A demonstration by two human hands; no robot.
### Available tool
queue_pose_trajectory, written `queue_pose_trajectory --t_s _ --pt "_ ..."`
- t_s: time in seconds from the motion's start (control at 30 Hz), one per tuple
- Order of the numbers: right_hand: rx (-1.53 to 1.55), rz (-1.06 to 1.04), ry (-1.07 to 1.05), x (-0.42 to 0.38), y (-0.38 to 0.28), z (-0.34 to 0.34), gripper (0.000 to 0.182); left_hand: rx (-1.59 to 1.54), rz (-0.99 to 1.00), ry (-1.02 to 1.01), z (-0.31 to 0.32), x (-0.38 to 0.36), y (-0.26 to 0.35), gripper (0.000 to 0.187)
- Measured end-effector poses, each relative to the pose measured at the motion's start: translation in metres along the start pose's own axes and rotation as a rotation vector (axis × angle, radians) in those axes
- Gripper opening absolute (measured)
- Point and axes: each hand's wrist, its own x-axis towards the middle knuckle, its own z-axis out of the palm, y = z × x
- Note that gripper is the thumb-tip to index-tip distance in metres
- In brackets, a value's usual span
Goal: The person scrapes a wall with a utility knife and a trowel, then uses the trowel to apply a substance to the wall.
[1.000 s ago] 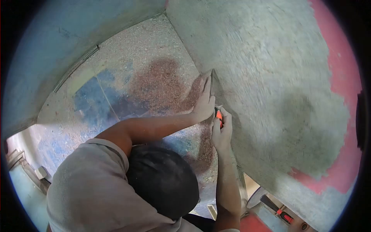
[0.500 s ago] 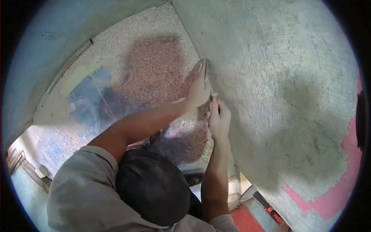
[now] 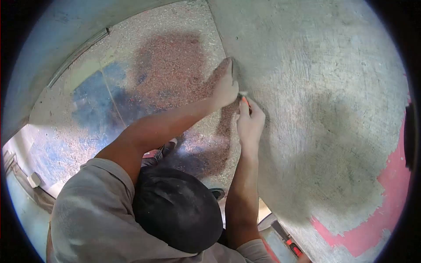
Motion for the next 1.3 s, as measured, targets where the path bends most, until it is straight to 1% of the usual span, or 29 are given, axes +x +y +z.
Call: queue_pose_trajectory --t_s 0.07,0.1,0.13,0.2,0.23,0.27,0.3,0.33,0.37,0.43,0.47,0.5,0.53,0.6,0.63,0.67,0.73,0.77,0.83,0.87,0.9,1.0,1.03,1.07,1.1,1.17,1.23,1.27,1.3 --pt "0.041 -0.068 0.076 -0.033 0.011 -0.015 0.033 0.02 0.077 -0.026 0.006 -0.028 0.027 0.081" --pt "0.13 0.05 0.081 -0.052 0.011 -0.023 0.034 0.021 0.048 -0.049 0.007 -0.035 0.035 0.082" --pt "0.103 0.069 0.087 -0.048 0.003 -0.024 0.033 0.024 0.02 -0.072 0.009 -0.042 0.043 0.082" --pt "0.048 0.134 0.11 -0.046 -0.008 -0.022 0.032 0.004 0.077 -0.017 0.015 -0.041 0.028 0.083" --pt "0.013 0.01 0.118 -0.027 0.001 -0.014 0.031 -0.07 0.029 -0.021 0.016 -0.026 0.016 0.083" --pt "-0.045 0.02 0.082 -0.017 -0.003 -0.009 0.03 -0.144 -0.019 -0.021 0.015 -0.011 0.005 0.084" --pt "-0.101 0.02 0.043 -0.006 -0.011 -0.004 0.03 -0.116 -0.07 -0.052 0.001 -0.001 0.006 0.084" --pt "-0.157 0.018 -0.001 -0.002 -0.016 0.0 0.03 -0.051 -0.04 -0.034 0.0 -0.001 0.002 0.085" --pt "-0.069 0.042 0.036 -0.014 -0.013 -0.001 0.031 0.016 -0.012 -0.014 -0.002 0.0 0.0 0.086" --pt "0.076 0.127 0.084 -0.051 -0.004 -0.013 0.03 0.092 0.07 -0.059 0.005 -0.035 0.021 0.086" --pt "0.141 0.163 0.104 -0.058 0.0 -0.017 0.03 0.075 0.022 -0.085 0.004 -0.035 0.024 0.086" --pt "0.118 0.137 0.122 -0.058 0.006 -0.014 0.031 0.059 -0.027 -0.11 0.002 -0.034 0.027 0.085" --pt "0.044 0.087 0.085 -0.05 0.001 -0.015 0.03 0.044 -0.076 -0.134 0.002 -0.034 0.029 0.084" --pt "-0.094 -0.004 0.025 -0.017 -0.016 -0.008 0.03 -0.016 -0.088 -0.064 -0.008 -0.003 0.014 0.083" --pt "-0.118 -0.067 0.032 -0.001 -0.01 0.005 0.029 -0.047 -0.097 -0.031 -0.009 0.001 0.012 0.082" --pt "-0.093 -0.05 0.051 -0.004 -0.003 0.004 0.028 -0.06 -0.108 -0.058 -0.008 -0.001 0.011 0.079" --pt "-0.033 -0.02 0.093 -0.026 -0.021 -0.002 0.027 -0.074 -0.123 -0.113 -0.01 -0.011 0.018 0.074" --pt "-0.061 0.035 0.042 -0.042 -0.017 -0.016 0.027 0.236 0.087 0.017 0.011 -0.025 0.006 0.074" --pt "-0.071 -0.028 0.099 -0.051 -0.014 -0.014 0.028 -0.03 0.039 -0.089 0.006 -0.037 0.018 0.074" --pt "-0.076 -0.045 0.127 -0.056 -0.012 -0.013 0.029 -0.04 0.009 -0.077 0.003 -0.034 0.023 0.074" --pt "-0.086 0.019 0.103 -0.043 -0.017 -0.011 0.028 -0.051 -0.022 -0.065 0.0 -0.032 0.029 0.073" --pt "-0.17 -0.043 0.087 0.011 0.007 0.024 0.027 -0.155 -0.196 -0.169 -0.03 0.011 0.021 0.079" --pt "-0.172 -0.099 0.058 0.006 -0.006 0.018 0.029 -0.144 -0.163 -0.185 -0.024 0.013 0.005 0.079" --pt "-0.084 -0.067 0.075 -0.011 -0.011 0.01 0.03 -0.134 -0.129 -0.2 -0.018 0.015 -0.011 0.078" --pt "0.001 -0.03 0.091 -0.038 -0.01 -0.001 0.031 -0.029 -0.104 -0.188 -0.007 -0.01 0.004 0.078" --pt "0.095 0.004 0.121 -0.055 -0.007 -0.008 0.033 0.219 0.143 -0.064 0.016 -0.047 0.008 0.079" --pt "0.121 0.028 0.164 -0.06 0.009 -0.003 0.034 0.046 0.046 -0.076 0.009 -0.042 0.012 0.082" --pt "0.063 -0.042 0.165 -0.049 0.016 0.001 0.033 -0.036 0.007 -0.092 0.004 -0.034 0.014 0.083" --pt "0.002 -0.108 0.165 -0.028 0.021 0.007 0.032 -0.074 -0.083 -0.071 0.003 -0.021 0.014 0.084"
